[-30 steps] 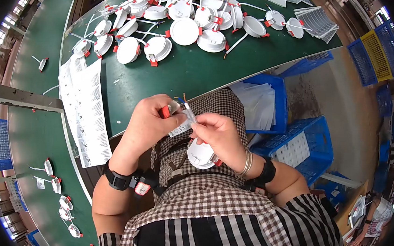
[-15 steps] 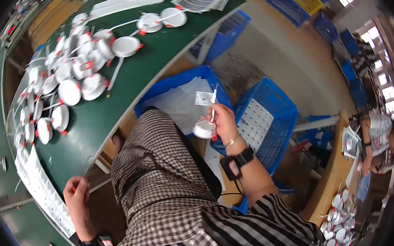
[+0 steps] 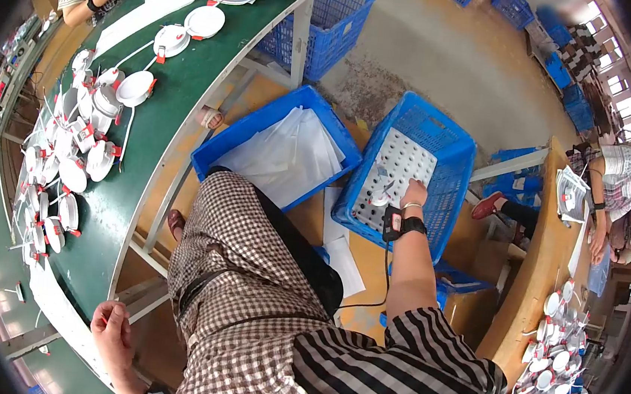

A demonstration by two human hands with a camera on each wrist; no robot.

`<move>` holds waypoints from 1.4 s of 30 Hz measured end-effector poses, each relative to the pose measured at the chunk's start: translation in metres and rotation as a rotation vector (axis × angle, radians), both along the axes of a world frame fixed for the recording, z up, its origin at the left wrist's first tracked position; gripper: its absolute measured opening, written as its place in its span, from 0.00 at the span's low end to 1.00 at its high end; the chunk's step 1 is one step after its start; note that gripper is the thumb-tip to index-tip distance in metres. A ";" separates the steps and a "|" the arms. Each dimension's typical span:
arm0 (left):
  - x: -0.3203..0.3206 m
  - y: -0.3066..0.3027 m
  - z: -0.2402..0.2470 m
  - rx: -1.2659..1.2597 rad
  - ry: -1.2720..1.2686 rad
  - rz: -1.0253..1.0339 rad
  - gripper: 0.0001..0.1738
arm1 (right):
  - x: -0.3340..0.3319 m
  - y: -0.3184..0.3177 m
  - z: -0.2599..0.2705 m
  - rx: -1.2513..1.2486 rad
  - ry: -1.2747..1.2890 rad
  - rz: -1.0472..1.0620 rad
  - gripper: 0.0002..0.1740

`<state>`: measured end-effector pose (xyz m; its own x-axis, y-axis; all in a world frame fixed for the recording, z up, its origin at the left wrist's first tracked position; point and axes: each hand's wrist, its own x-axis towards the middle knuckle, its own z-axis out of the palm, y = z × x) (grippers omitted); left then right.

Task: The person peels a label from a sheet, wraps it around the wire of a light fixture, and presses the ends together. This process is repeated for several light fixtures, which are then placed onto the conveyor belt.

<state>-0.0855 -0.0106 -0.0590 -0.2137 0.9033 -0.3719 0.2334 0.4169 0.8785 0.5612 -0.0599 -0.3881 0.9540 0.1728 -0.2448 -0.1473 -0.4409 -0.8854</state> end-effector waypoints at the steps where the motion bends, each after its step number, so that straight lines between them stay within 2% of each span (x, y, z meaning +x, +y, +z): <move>1: -0.002 0.000 0.000 0.002 0.002 -0.001 0.08 | -0.004 0.001 0.005 0.129 0.088 -0.182 0.17; 2: -0.003 -0.001 0.000 0.014 0.007 -0.023 0.08 | -0.008 0.001 -0.002 0.130 0.090 -0.183 0.17; 5: -0.009 -0.003 -0.002 0.031 0.022 -0.044 0.08 | -0.019 -0.002 -0.046 0.013 -0.016 0.402 0.22; 6: -0.008 -0.004 -0.004 0.034 0.031 -0.042 0.08 | -0.045 0.009 -0.013 0.208 0.301 0.253 0.22; 7: -0.005 -0.001 -0.009 0.034 0.031 -0.042 0.08 | -0.077 0.021 0.044 0.398 0.614 0.095 0.22; 9: -0.037 -0.052 0.023 0.076 0.184 0.148 0.08 | -0.157 0.072 0.075 0.600 0.776 0.454 0.21; 11: -0.060 -0.077 0.025 0.188 0.265 0.253 0.09 | -0.211 0.079 0.123 0.625 0.788 0.676 0.18; 12: -0.060 -0.083 0.030 0.151 0.050 0.448 0.10 | -0.230 0.087 0.147 0.588 0.816 0.760 0.18; 13: -0.048 -0.084 0.042 0.097 0.188 0.452 0.10 | -0.240 0.087 0.183 0.561 0.791 0.844 0.17; 14: -0.060 -0.096 0.038 0.105 0.188 0.421 0.08 | -0.251 0.091 0.205 0.537 0.779 0.942 0.16; 15: -0.083 -0.109 0.015 0.312 0.340 0.422 0.09 | -0.271 0.099 0.228 0.510 0.781 1.065 0.15; 17: -0.086 -0.124 0.040 0.215 0.474 0.556 0.09 | -0.317 0.100 0.277 0.485 0.757 1.256 0.14; 18: -0.096 -0.135 0.030 0.286 0.484 0.641 0.09 | -0.332 0.107 0.290 0.484 0.761 1.305 0.14; 20: -0.121 -0.150 0.011 0.426 0.459 0.789 0.09 | -0.365 0.105 0.313 0.487 0.692 1.566 0.12; 22: -0.164 -0.178 -0.005 0.440 0.526 0.932 0.10 | -0.428 0.094 0.341 0.492 0.622 1.764 0.11; 24: -0.179 -0.191 -0.015 0.399 0.652 1.015 0.12 | -0.466 0.090 0.358 0.471 0.550 1.974 0.10; 27: -0.198 -0.198 -0.029 0.242 0.628 0.980 0.17 | -0.533 0.079 0.374 0.462 0.437 2.207 0.10; 29: -0.205 -0.196 -0.029 0.181 0.601 0.916 0.17 | -0.581 0.074 0.379 0.522 0.116 2.397 0.10; 31: -0.189 -0.190 -0.019 0.186 0.480 0.911 0.14 | -0.607 0.072 0.389 0.548 0.055 2.435 0.11; 33: -0.202 -0.192 -0.028 0.229 0.433 0.836 0.07 | -0.657 0.075 0.388 0.532 -0.252 2.573 0.12; 35: -0.205 -0.206 -0.022 0.121 0.334 0.719 0.07 | -0.705 0.081 0.370 0.717 -0.528 2.581 0.21; 37: -0.203 -0.222 -0.010 0.146 0.318 0.727 0.07 | -0.742 0.077 0.357 0.817 -0.922 2.490 0.28; 38: -0.206 -0.230 0.000 0.152 0.346 0.734 0.08 | -0.759 0.073 0.356 0.724 -1.065 2.504 0.35; 39: -0.209 -0.235 0.009 0.156 0.374 0.740 0.10 | -0.775 0.069 0.355 0.644 -1.094 2.522 0.39; 41: -0.218 -0.231 0.014 0.257 0.373 0.748 0.12 | -0.790 0.072 0.346 0.572 -1.244 2.526 0.43; 42: -0.217 -0.230 0.012 0.358 0.210 0.752 0.14 | -0.792 0.075 0.341 0.510 -1.244 2.582 0.44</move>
